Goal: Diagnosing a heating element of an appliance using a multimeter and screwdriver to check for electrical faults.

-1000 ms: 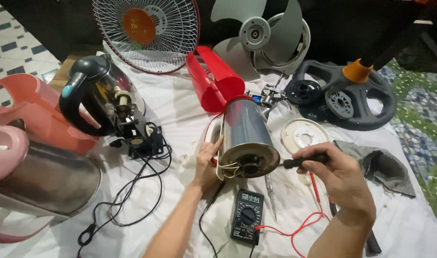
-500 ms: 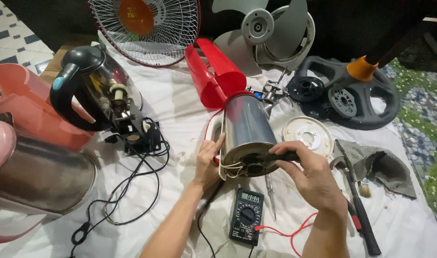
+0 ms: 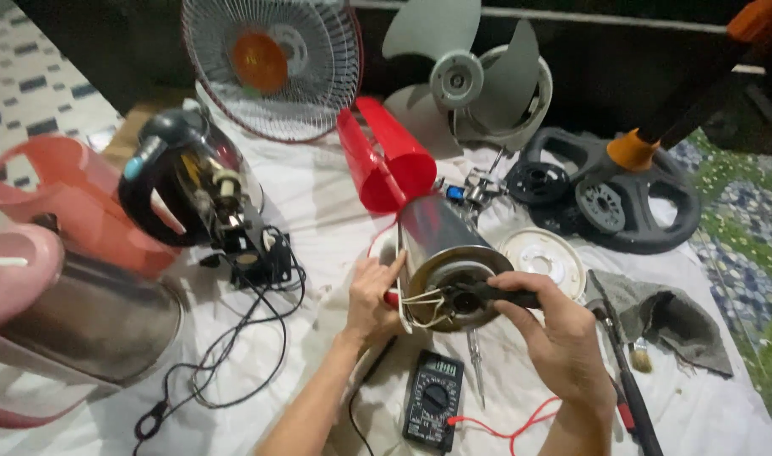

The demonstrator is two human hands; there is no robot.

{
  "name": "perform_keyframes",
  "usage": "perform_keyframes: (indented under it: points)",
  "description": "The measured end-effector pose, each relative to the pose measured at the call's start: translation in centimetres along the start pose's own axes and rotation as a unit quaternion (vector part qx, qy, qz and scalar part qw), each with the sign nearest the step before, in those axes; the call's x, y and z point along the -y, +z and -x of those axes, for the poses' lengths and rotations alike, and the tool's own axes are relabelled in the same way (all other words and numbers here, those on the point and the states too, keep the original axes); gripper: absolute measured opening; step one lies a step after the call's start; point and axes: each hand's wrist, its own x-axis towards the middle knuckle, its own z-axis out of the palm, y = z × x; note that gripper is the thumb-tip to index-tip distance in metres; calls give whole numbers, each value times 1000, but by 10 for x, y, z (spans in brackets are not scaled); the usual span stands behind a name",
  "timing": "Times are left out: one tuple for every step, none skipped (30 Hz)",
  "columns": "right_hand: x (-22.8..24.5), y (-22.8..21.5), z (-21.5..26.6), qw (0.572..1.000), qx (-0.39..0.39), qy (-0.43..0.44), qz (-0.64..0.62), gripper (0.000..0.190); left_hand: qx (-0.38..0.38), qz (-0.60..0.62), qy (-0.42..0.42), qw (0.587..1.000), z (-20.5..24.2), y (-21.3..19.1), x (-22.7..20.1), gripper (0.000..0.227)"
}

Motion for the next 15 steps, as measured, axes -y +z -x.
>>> perform_keyframes:
  points:
    - [-1, -3, 0, 1000, -6, -6, -1, 26, -2, -2, 8, 1000, -10, -7, -4, 63]
    - [-3, -5, -1, 1000, -29, -7, 1, 26, 27, -4, 14, 1000, -20, -13, -8, 54]
    - [-5, -9, 1, 999, -50, -5, 4, 27, 57, -4, 15, 998, -27, -17, -14, 57]
    - [-4, -11, 0, 999, -53, -8, 5, 27, 55, -5, 20, 998, -34, -17, -12, 57]
    - [-2, -13, -1, 998, -60, 15, -2, 24, 84, -7, 16, 996, -40, -17, -11, 59]
    - [-1, -15, -2, 997, -66, 38, -9, 22, 112, -10, 13, 994, -45, -16, -9, 74]
    - [-2, -17, -1, 997, -66, 38, -9, 22, 112, -9, 13, 994, -46, -14, -3, 74]
    - [-3, -18, -2, 998, -65, 17, -13, 23, 134, -15, -9, 991, -46, -12, 3, 72]
    - [-5, -20, -2, 998, -64, -3, -18, 24, 157, -20, -31, 987, -46, -9, 10, 70]
    - [-5, -17, -2, 998, -64, -3, -18, 24, 158, -19, -31, 987, -51, -13, 12, 70]
    - [-5, -15, -1, 994, -83, -25, -61, 19, 169, 4, -52, 984, -53, -16, 13, 72]
    - [-4, -13, 0, 988, -101, -47, -105, 14, 180, 27, -73, 981, -56, -20, 14, 74]
    - [-3, -12, 1, 989, -98, -45, -105, 14, 180, 27, -77, 980, -57, -22, 14, 74]
    - [-2, -10, 1, 987, -101, -40, -122, 13, 182, 33, -97, 978, -57, -23, 15, 67]
    - [-1, -8, 3, 984, -106, -35, -140, 13, 183, 38, -116, 975, -58, -26, 15, 61]
